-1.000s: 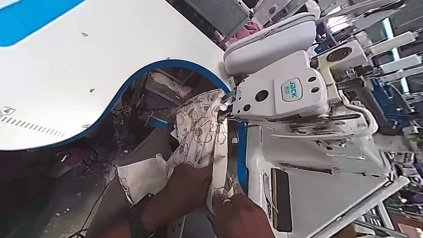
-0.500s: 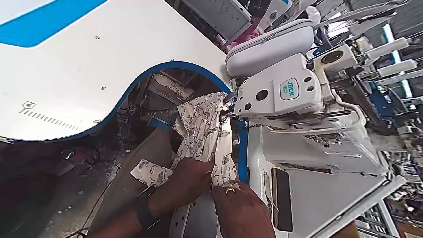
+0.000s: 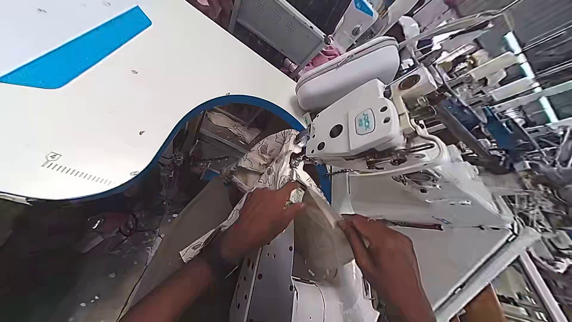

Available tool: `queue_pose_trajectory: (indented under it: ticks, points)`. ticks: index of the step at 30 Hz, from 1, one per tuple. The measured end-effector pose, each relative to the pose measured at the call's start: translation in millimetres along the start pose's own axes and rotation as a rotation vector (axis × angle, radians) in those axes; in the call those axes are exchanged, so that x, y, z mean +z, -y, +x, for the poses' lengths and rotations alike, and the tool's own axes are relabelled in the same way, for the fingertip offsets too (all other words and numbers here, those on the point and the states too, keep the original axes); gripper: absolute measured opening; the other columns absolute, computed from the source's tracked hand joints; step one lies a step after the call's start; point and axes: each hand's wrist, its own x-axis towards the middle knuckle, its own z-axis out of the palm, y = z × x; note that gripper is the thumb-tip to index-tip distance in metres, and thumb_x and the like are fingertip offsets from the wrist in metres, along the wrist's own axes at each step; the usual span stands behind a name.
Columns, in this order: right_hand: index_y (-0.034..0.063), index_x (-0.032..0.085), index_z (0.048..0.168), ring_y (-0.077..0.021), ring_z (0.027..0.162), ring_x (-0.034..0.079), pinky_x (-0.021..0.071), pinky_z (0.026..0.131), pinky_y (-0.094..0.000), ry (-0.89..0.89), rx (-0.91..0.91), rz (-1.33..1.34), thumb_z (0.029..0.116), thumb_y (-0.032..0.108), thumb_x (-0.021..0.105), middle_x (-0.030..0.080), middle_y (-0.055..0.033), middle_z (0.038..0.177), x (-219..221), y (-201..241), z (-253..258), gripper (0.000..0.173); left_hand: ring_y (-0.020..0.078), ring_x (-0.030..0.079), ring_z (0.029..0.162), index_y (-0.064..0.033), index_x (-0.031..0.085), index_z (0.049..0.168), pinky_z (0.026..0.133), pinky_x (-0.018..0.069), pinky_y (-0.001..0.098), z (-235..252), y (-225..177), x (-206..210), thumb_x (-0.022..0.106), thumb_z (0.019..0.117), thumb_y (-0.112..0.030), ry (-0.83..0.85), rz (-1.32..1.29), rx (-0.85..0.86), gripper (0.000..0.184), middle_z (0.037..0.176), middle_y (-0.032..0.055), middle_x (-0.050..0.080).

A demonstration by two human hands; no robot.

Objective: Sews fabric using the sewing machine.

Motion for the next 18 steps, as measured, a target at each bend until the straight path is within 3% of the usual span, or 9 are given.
queue_pose_trajectory:
  ticks: [1, 3, 5, 8, 10, 12, 14, 15, 18]
  points:
    - [0.0051, 0.077, 0.088, -0.0265, 0.066, 0.071, 0.0535, 0.057, -0.0452, -0.012, 0.020, -0.004, 0.0992, 0.028, 0.048, 0.073, -0.0100, 0.074, -1.9, -5.8, -0.8, 0.038, 0.0404, 0.069, 0.092, -0.0025, 0.066, 0.131, 0.083, 0.0506, 0.0597, 16.7, -15.0, 3.5, 0.051, 0.1068, -0.035, 0.118, 0.117, 0.001, 0.044, 0.095, 0.0218, 0.072]
    - [0.0039, 0.077, 0.088, -0.0291, 0.065, 0.070, 0.0508, 0.054, -0.0463, -0.053, 0.052, -0.031, 0.0976, 0.026, 0.049, 0.072, -0.0117, 0.074, 0.1, -7.4, -3.2, 0.037, 0.0471, 0.067, 0.105, 0.0065, 0.068, 0.109, 0.084, 0.0508, 0.0622, 37.3, -42.1, 16.2, 0.051, 0.1046, -0.017, 0.220, 0.311, 0.013, 0.030, 0.106, 0.0289, 0.069]
    - [0.0034, 0.077, 0.087, -0.0294, 0.065, 0.070, 0.0523, 0.053, -0.0461, -0.072, 0.076, -0.040, 0.0960, 0.023, 0.051, 0.072, -0.0117, 0.075, 10.8, -5.8, -16.2, 0.034, 0.0461, 0.067, 0.102, 0.0090, 0.064, 0.116, 0.082, 0.0521, 0.0601, 23.7, -57.6, 18.8, 0.055, 0.1032, -0.017, 0.221, 0.320, -0.043, 0.030, 0.104, 0.0277, 0.069]
    - [0.0037, 0.077, 0.086, -0.0240, 0.061, 0.067, 0.0514, 0.053, -0.0387, -0.097, 0.101, 0.043, 0.0952, 0.022, 0.052, 0.070, -0.0106, 0.072, 36.5, -7.5, -38.6, 0.033, 0.0401, 0.069, 0.071, 0.0017, 0.045, 0.150, 0.066, 0.0535, 0.0544, -17.3, -41.5, 20.4, 0.067, 0.0965, -0.030, -0.007, 0.287, -0.089, 0.066, 0.074, 0.0164, 0.069]
    - [0.0017, 0.077, 0.087, -0.0211, 0.062, 0.066, 0.0506, 0.056, -0.0340, -0.113, 0.112, 0.117, 0.0969, 0.023, 0.053, 0.070, -0.0116, 0.073, 33.3, -8.5, -41.6, 0.033, 0.0408, 0.068, 0.073, -0.0055, 0.041, 0.156, 0.068, 0.0521, 0.0550, -19.3, -36.3, 18.8, 0.064, 0.0992, -0.034, 0.071, 0.309, -0.100, 0.068, 0.076, 0.0170, 0.069]
    - [0.0000, 0.077, 0.089, -0.0191, 0.064, 0.065, 0.0485, 0.059, -0.0311, -0.162, 0.093, 0.132, 0.0977, 0.021, 0.053, 0.071, -0.0124, 0.075, 21.3, -10.7, -24.1, 0.033, 0.0448, 0.069, 0.092, -0.0011, 0.051, 0.146, 0.078, 0.0520, 0.0583, 10.7, -42.4, 21.3, 0.054, 0.1054, -0.029, 0.166, 0.362, -0.119, 0.050, 0.095, 0.0240, 0.070]
    - [-0.0007, 0.077, 0.091, -0.0216, 0.065, 0.065, 0.0476, 0.059, -0.0339, -0.208, 0.094, 0.084, 0.0965, 0.018, 0.051, 0.070, -0.0143, 0.077, 10.5, -13.0, -7.8, 0.032, 0.0454, 0.068, 0.101, 0.0067, 0.068, 0.112, 0.080, 0.0535, 0.0585, 42.1, -47.1, 29.0, 0.050, 0.1053, -0.018, 0.128, 0.412, -0.080, 0.031, 0.103, 0.0274, 0.069]
    - [-0.0001, 0.077, 0.091, -0.0233, 0.067, 0.065, 0.0482, 0.060, -0.0359, -0.220, 0.105, 0.062, 0.0960, 0.017, 0.051, 0.070, -0.0148, 0.079, 8.3, -15.4, -3.8, 0.032, 0.0455, 0.067, 0.104, 0.0074, 0.069, 0.106, 0.081, 0.0536, 0.0595, 49.4, -52.4, 28.6, 0.052, 0.1049, -0.019, 0.144, 0.421, -0.063, 0.031, 0.106, 0.0282, 0.069]
    - [0.0019, 0.078, 0.088, -0.0271, 0.076, 0.069, 0.0536, 0.065, -0.0408, -0.188, 0.150, 0.078, 0.0947, 0.020, 0.056, 0.073, -0.0144, 0.087, 14.7, -17.1, -21.7, 0.030, 0.0458, 0.068, 0.100, 0.0102, 0.061, 0.123, 0.081, 0.0525, 0.0592, 14.1, -65.9, 24.3, 0.058, 0.1036, -0.025, 0.198, 0.383, -0.100, 0.041, 0.103, 0.0276, 0.069]
